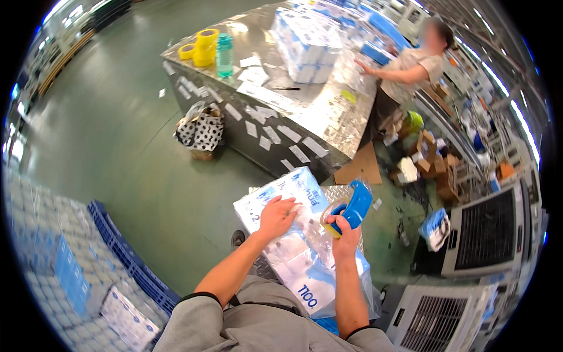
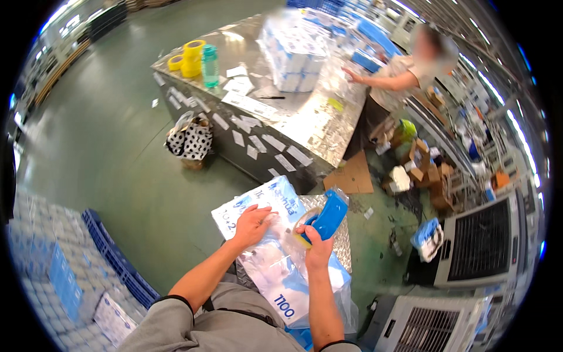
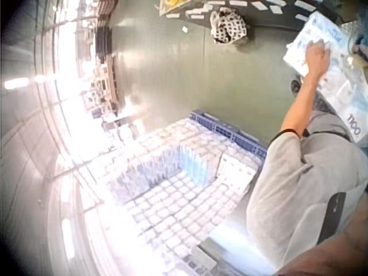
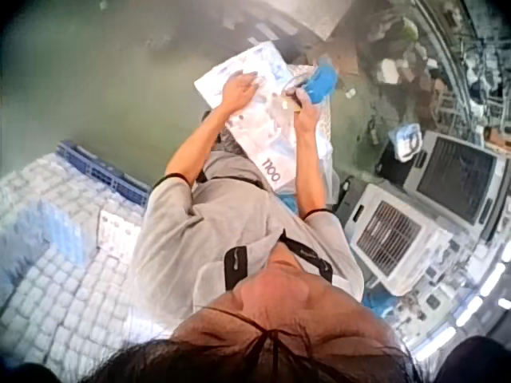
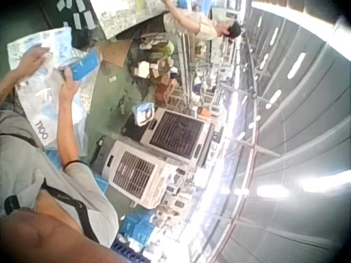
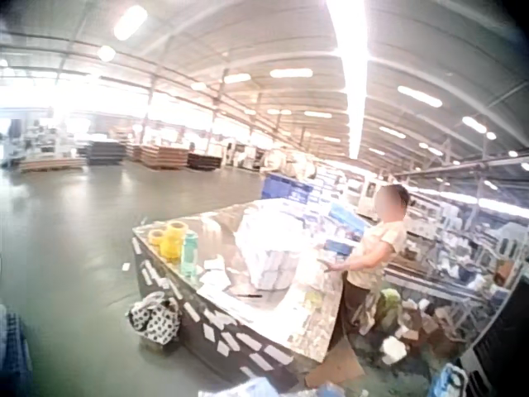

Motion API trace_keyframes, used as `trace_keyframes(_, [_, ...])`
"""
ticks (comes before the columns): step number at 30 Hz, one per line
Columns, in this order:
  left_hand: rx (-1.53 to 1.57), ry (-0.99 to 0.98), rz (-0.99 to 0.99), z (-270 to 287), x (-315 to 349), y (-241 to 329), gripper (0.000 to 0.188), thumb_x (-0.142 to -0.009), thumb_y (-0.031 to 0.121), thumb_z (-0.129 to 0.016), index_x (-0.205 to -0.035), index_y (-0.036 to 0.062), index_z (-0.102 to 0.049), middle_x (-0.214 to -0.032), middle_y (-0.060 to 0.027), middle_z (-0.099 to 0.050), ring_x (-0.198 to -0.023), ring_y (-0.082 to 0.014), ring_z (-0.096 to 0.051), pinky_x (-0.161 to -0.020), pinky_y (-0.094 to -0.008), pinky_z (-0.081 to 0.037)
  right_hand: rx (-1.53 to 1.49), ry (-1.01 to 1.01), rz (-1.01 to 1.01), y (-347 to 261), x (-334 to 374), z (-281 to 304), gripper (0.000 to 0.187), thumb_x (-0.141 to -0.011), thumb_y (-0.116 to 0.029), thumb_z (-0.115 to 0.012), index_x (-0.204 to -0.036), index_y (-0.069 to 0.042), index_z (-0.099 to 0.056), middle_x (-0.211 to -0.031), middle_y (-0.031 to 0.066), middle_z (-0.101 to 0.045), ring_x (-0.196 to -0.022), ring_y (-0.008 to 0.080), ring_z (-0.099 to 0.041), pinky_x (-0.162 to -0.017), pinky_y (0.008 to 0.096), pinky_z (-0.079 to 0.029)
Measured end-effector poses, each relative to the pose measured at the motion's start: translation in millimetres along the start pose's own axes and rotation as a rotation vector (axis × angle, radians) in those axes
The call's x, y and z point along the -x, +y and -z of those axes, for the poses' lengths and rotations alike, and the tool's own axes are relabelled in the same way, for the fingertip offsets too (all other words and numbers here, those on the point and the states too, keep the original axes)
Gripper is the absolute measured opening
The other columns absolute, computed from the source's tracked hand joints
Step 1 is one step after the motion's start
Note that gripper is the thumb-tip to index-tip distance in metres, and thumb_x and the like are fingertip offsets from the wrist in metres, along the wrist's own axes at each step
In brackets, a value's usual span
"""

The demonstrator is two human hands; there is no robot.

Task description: The person wraps stacks of white tissue paper packs in clear plastic bags and seals them using a handheld tape dispenser. The sealed packages are then placed into a blue plastic crate.

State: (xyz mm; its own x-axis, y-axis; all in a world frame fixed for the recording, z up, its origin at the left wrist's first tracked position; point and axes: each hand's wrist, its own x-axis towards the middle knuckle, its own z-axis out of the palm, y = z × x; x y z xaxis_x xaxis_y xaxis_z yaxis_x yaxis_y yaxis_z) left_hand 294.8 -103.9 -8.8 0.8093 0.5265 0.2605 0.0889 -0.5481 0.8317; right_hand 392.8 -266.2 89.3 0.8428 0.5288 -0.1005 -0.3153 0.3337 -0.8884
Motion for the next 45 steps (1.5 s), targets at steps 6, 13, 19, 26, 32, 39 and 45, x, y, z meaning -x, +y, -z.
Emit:
trace_keyframes(6, [-0.322, -0.057, -0.138, -8.0, 28.6, 34.9, 0.038, -0.085, 0.016, -0.059, -0.123, 0.009, -0.062, -0.135, -0.0139, -0.056, -0.129, -0.0286, -0.049, -0.111, -0.0459, -0.033, 0.313, -0.407, -0.108, 18.5, -55.0, -17.4, 0.021, -0.085, -0.016, -0.071, -0.094, 0.001, -0.062, -0.08, 0.0086, -0.068, -0.074, 0.0162, -0.065, -0.073, 0.0305, -0.052])
trace_keyframes(13, [-0.393, -0.16, -0.188, -25.2, 73.3, 47.4, 0.065, -0.092, 0.038, -0.052, -0.141, -0.0038, -0.039, -0.146, -0.0191, -0.041, -0.14, -0.0324, -0.033, -0.117, -0.0439, -0.025, 0.576, -0.642, -0.339, 66.5, -84.7, -8.9, 0.021, -0.085, -0.02, -0.072, -0.079, -0.001, -0.067, -0.071, 0.0057, -0.068, -0.066, 0.0135, -0.063, -0.067, 0.0277, -0.05])
trace_keyframes(19, [-0.008, -0.25, 0.045, 11.4, 93.2, 37.8, 0.052, -0.096, 0.041, -0.052, -0.127, -0.0003, -0.057, -0.126, -0.0183, -0.06, -0.12, -0.0249, -0.055, -0.103, -0.0384, -0.041, 0.565, -0.682, -0.36, 76.0, -82.8, 13.4, 0.029, -0.091, -0.027, -0.063, -0.081, 0.0, -0.066, -0.068, 0.0081, -0.067, -0.064, 0.0164, -0.063, -0.066, 0.0304, -0.05])
trace_keyframes(26, [0.957, 0.064, 0.852, 99.7, -3.0, -8.4, 0.058, -0.096, 0.05, -0.052, -0.121, -0.0028, -0.057, -0.114, -0.0147, -0.066, -0.101, -0.0205, -0.066, -0.082, -0.0339, -0.054, 0.576, -0.672, -0.394, 60.1, -69.5, 14.0, 0.039, -0.089, -0.036, -0.065, -0.083, 0.002, -0.065, -0.068, 0.0116, -0.067, -0.062, 0.0198, -0.064, -0.064, 0.0314, -0.05])
trace_keyframes(32, [1.12, -0.375, 0.912, 102.0, -56.5, -25.1, 0.049, -0.089, 0.044, -0.068, -0.112, 0.0002, -0.065, -0.106, -0.0133, -0.07, -0.093, -0.0204, -0.069, -0.076, -0.0318, -0.056, 0.659, -0.651, -0.457, 52.4, -68.8, 2.7, 0.04, -0.085, -0.038, -0.069, -0.076, 0.0, -0.066, -0.068, 0.0103, -0.067, -0.062, 0.0185, -0.064, -0.063, 0.0309, -0.05])
trace_keyframes(39, [0.526, -0.307, 0.662, 117.4, -86.3, -41.7, 0.027, -0.089, 0.021, -0.067, -0.087, -0.0058, -0.07, -0.072, -0.0095, -0.069, -0.058, -0.0144, -0.066, -0.055, -0.0281, -0.055, 0.851, -0.54, -0.515, 39.8, -65.0, -24.6, 0.037, -0.088, -0.038, -0.069, -0.08, -0.002, -0.068, -0.073, 0.0031, -0.065, -0.065, 0.0106, -0.059, -0.062, 0.0268, -0.047])
trace_keyframes(45, [0.527, -0.182, 0.687, 128.7, -109.3, -98.6, 0.025, -0.091, 0.02, -0.065, -0.084, -0.0039, -0.07, -0.073, -0.009, -0.07, -0.058, -0.0138, -0.067, -0.051, -0.0269, -0.054, 1.009, -0.453, -0.594, 21.1, -53.4, -22.1, 0.036, -0.089, -0.036, -0.069, -0.084, 0.0, -0.069, -0.073, -0.0006, -0.064, -0.067, 0.0077, -0.056, -0.064, 0.0257, -0.047])
